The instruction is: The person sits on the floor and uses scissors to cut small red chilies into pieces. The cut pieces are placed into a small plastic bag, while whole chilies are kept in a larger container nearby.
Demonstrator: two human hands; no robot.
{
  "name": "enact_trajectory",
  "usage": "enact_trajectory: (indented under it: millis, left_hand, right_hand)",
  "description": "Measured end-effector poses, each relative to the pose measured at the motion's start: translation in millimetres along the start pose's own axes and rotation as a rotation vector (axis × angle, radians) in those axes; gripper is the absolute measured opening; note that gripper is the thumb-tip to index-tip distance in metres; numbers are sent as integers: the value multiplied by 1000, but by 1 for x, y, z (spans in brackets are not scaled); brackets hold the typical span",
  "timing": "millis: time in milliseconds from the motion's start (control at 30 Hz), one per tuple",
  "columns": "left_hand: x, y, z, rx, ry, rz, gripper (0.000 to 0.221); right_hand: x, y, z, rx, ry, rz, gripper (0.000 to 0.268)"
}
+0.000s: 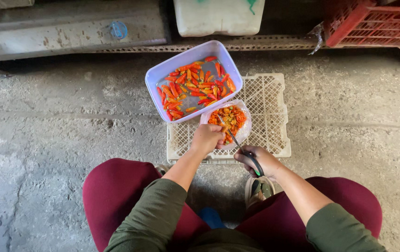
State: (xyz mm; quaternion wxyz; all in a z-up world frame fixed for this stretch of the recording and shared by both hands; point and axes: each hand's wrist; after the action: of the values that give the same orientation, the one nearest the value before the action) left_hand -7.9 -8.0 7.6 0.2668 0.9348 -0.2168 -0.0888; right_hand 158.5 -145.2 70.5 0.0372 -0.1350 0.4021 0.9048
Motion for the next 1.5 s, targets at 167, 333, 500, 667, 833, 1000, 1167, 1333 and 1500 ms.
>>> enact_trajectory:
  millis: [167,333,500,667,833,1000,1167,1333,1500]
  left_hand:
    - [-3,7,-8,6,-59,-47,23]
    - [-3,24,-15,83,-294,-3,18]
    - [-4,24,-19,84,-296,-13,20]
    - [-2,14,-10,72,-216,-44,20]
    - [-2,12,-13,74,-135,-68,20]
    - [-2,22,-20,90,-294,-31,22]
    - [1,22,-18,61,-157,-17,20]
    - [8,11,-6,38,-51,-31,19]
    - [10,1,0,-23,58,-52,19]
  right_hand:
    - [-2,-9,-12,-79,-140,175,44]
    - [2,-11,-21,-95,-115,176,44]
    - [3,-7,-10,-6,-157,131,40]
    - [5,-6,-6,9,-78,60,42]
    - [2,-9,-10,-26,-158,138,45]
    - [2,-14,-18,-75,-50,164,48]
    - [9,-13,-16,-131,-109,104,48]
    - [13,-6,-5,6,-143,24,45]
    - [12,-1,2,3,-40,-47,45]
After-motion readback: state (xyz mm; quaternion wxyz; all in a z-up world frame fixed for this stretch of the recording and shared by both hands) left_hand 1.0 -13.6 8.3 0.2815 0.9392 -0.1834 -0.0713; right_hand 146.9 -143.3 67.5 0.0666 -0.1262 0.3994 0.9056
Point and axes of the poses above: each hand's wrist, its own y-axis away from the middle knuckle, its own x-axis out of the palm, z = x × y, and after that the axes turned 7 degrees about -z, right-handed
